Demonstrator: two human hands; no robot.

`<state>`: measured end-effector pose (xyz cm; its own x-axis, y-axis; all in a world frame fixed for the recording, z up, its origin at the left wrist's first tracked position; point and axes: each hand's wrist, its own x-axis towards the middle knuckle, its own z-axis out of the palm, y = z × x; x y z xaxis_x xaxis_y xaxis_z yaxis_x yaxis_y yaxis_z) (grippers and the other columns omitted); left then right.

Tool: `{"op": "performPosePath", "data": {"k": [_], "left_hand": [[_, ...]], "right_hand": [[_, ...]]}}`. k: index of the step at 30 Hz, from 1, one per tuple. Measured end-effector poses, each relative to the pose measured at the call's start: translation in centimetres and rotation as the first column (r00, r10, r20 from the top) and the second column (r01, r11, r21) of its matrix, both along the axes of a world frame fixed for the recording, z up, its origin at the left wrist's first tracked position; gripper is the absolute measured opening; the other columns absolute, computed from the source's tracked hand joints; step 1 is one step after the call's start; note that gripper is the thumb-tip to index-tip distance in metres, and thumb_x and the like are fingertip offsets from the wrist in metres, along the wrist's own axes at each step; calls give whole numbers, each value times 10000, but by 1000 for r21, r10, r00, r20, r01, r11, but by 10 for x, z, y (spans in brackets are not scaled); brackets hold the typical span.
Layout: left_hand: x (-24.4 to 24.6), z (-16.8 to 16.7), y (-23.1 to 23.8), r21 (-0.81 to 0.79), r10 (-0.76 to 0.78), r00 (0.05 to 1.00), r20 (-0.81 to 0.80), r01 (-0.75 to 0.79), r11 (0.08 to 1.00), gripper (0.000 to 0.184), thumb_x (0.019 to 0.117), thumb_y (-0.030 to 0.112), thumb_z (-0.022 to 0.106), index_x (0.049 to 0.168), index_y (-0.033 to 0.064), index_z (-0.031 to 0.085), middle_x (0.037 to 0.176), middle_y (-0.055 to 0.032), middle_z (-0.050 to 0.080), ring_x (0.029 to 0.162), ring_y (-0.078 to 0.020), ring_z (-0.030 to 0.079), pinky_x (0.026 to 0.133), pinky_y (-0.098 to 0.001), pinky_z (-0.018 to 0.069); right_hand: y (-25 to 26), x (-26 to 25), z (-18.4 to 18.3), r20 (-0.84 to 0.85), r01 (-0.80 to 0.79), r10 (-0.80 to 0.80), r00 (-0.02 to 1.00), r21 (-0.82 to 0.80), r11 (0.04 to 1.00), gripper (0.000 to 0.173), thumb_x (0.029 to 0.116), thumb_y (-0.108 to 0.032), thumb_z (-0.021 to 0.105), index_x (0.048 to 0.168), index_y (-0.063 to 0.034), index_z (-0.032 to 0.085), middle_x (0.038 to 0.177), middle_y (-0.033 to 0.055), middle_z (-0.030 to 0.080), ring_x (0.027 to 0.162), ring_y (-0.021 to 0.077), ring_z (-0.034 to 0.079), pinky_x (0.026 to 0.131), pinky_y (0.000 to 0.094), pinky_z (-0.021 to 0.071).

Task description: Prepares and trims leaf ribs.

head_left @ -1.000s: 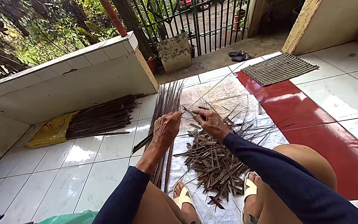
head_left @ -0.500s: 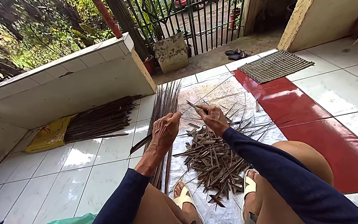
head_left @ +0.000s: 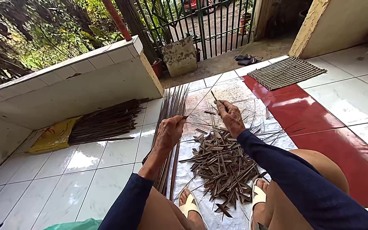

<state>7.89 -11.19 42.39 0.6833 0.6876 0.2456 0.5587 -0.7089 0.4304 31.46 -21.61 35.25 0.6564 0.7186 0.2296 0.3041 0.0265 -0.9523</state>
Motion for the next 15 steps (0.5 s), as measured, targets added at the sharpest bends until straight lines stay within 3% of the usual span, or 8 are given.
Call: {"op": "performPosePath", "data": {"k": [4, 8, 13, 15], "left_hand": [[3, 6, -4, -252, -38, 997, 74, 55, 966, 241, 1077, 269, 560, 1036, 123, 746, 700, 10, 699, 532, -89, 612, 542, -274, 532], [9, 4, -9, -412, -119, 982, 146, 170, 895, 233, 1075, 251, 570, 1072, 106, 753, 697, -17, 703, 473, -91, 578, 461, -236, 489], [8, -2, -1, -554, -166, 975, 149, 221, 802, 249, 1051, 300, 618, 1184, 102, 692, 812, -62, 730, 536, -151, 642, 466, -267, 535], [2, -5, 7, -580, -192, 972, 133, 233, 781, 239, 1034, 300, 646, 1140, 89, 681, 826, -63, 732, 567, -157, 662, 501, -273, 559]], "right_hand": [[0, -12, 1, -88, -176, 181, 980, 63, 982, 360, 1084, -354, 521, 1339, -145, 665, 766, 26, 609, 585, 127, 512, 536, 303, 436], [-1, -24, 11, -217, -324, 345, 913, 126, 938, 328, 1083, -307, 535, 1345, -144, 647, 760, 21, 592, 562, 106, 481, 500, 252, 394], [4, -19, 13, -235, -277, 319, 918, 195, 941, 293, 1077, -300, 549, 1278, -120, 663, 764, 14, 597, 555, 96, 473, 480, 234, 375], [4, -12, 16, -251, -229, 279, 927, 211, 950, 294, 1076, -298, 551, 1281, -116, 658, 763, 12, 597, 548, 92, 461, 475, 230, 361]]}}
